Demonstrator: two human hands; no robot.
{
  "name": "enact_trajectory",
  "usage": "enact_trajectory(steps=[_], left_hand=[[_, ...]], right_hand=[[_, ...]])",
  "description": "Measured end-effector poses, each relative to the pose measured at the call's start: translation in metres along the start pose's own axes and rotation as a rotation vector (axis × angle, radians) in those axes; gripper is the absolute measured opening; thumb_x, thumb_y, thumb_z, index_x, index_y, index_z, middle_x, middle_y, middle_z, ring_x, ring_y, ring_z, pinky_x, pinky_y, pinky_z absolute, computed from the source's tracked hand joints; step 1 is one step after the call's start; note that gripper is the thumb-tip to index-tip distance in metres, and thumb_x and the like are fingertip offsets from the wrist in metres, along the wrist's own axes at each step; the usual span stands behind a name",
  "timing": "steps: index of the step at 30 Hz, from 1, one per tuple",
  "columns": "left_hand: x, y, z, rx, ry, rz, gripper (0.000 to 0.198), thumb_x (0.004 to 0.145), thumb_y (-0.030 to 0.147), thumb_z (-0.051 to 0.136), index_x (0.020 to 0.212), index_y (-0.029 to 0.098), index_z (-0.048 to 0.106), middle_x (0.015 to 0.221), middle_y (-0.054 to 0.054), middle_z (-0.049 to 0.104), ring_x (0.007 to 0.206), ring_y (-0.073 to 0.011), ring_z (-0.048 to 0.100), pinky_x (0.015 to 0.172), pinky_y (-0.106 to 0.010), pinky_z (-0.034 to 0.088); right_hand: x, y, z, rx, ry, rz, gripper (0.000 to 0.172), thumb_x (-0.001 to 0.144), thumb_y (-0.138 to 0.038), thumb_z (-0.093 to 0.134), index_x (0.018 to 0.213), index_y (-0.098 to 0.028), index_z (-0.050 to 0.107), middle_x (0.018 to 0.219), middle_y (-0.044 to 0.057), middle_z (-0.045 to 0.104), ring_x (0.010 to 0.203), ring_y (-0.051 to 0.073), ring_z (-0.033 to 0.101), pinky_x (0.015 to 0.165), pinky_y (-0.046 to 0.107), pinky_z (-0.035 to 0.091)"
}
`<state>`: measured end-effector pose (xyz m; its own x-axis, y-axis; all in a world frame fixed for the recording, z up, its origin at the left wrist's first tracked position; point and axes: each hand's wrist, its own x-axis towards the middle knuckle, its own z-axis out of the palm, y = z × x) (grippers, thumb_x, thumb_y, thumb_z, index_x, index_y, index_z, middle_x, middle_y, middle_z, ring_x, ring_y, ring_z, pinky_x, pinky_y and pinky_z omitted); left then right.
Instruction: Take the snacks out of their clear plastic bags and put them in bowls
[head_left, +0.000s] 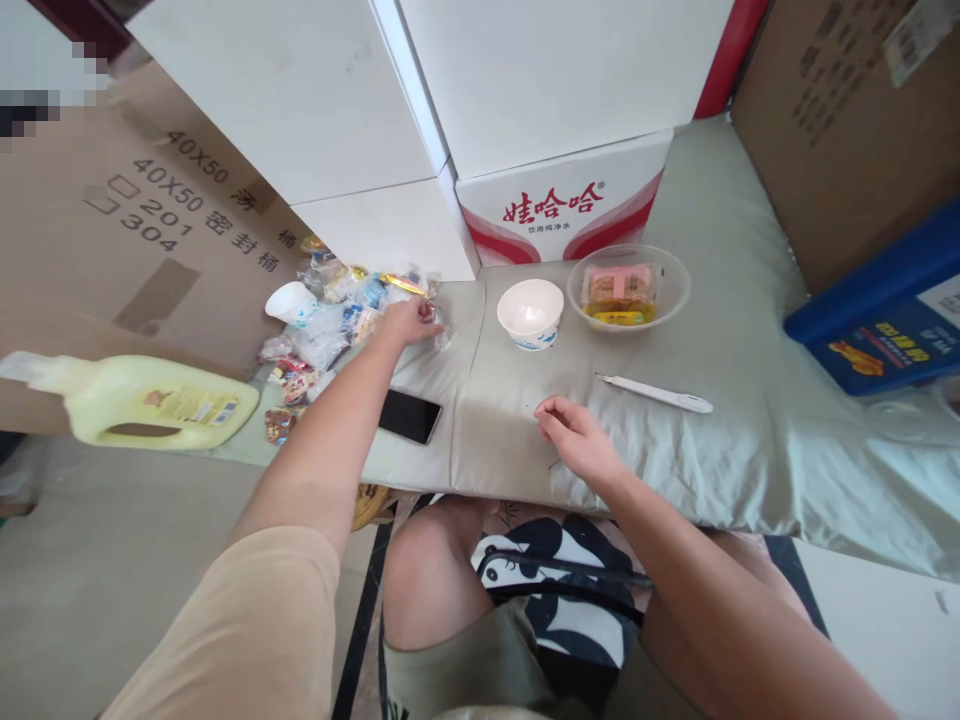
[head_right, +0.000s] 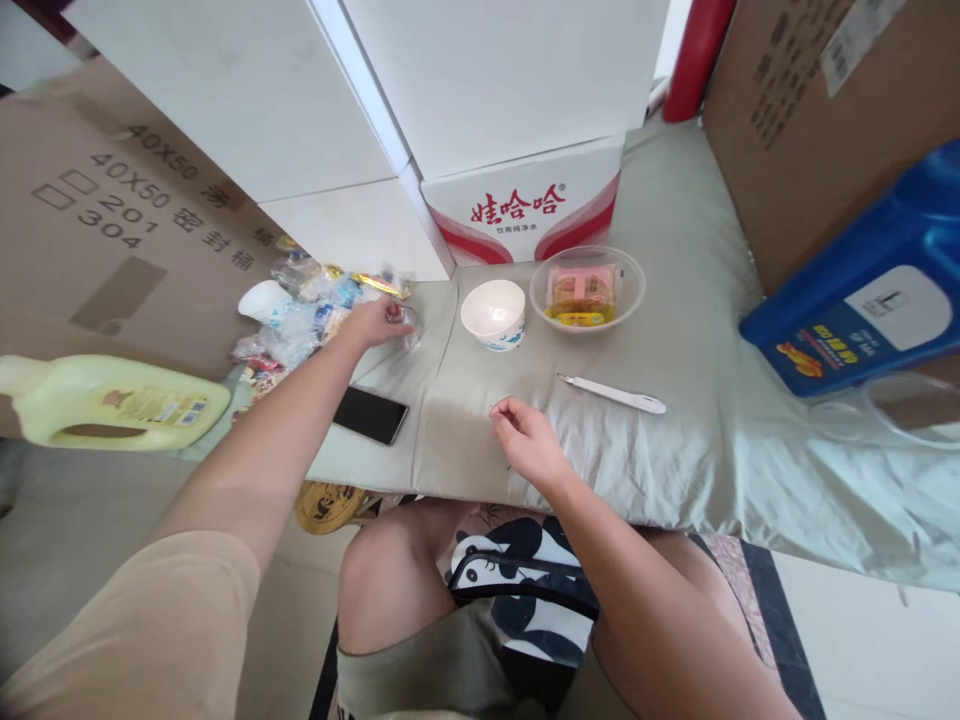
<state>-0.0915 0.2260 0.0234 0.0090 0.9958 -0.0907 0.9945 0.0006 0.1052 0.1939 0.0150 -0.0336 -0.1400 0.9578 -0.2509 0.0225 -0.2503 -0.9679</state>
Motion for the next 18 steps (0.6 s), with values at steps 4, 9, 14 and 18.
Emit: enact_trajectory(steps=[4,9,14,18], left_hand=[[0.003,0.008,0.006,0.124,-0.029,-0.082,0.046,0.073,0.053,0.072,0.105,0.022,0.062,0.112,-0.015,0.071,0.104,-0.0348,0.064,0.087,-0.044,0.045],[-0.009,0.019,-0.005,0.043,0.158,-0.111,0.031,0.074,0.027,0.069,0.103,0.021,0.059,0.097,-0.010,0.071,0.104,-0.0321,0.065,0.096,-0.047,0.040],[-0.060,0.036,-0.014,-0.910,0.270,-0.143,0.049,0.080,0.027,0.063,0.126,0.030,0.046,0.103,-0.002,0.067,0.084,-0.0174,0.066,0.073,-0.033,0.054],[-0.127,0.066,0.021,-1.400,0.031,-0.102,0.044,0.081,0.032,0.062,0.123,0.035,0.047,0.126,-0.003,0.065,0.092,-0.0197,0.070,0.068,-0.033,0.060]], right_hand=[[0.003,-0.004,-0.002,-0.003,0.011,0.003,0.020,0.079,-0.043,0.054,0.080,-0.024,0.059,0.068,-0.002,0.059,0.061,0.015,0.049,0.057,0.029,0.037],[0.001,-0.004,-0.002,-0.010,0.002,-0.018,0.018,0.079,-0.042,0.054,0.081,-0.024,0.059,0.067,-0.002,0.058,0.060,0.015,0.049,0.057,0.029,0.037],[-0.004,-0.003,-0.007,-0.001,0.019,-0.056,0.021,0.080,-0.044,0.053,0.080,-0.024,0.058,0.066,-0.002,0.055,0.062,0.015,0.049,0.060,0.030,0.039],[-0.006,-0.006,-0.010,0.016,0.096,-0.092,0.025,0.082,-0.048,0.055,0.090,-0.024,0.058,0.080,0.000,0.060,0.069,0.016,0.055,0.067,0.032,0.045]])
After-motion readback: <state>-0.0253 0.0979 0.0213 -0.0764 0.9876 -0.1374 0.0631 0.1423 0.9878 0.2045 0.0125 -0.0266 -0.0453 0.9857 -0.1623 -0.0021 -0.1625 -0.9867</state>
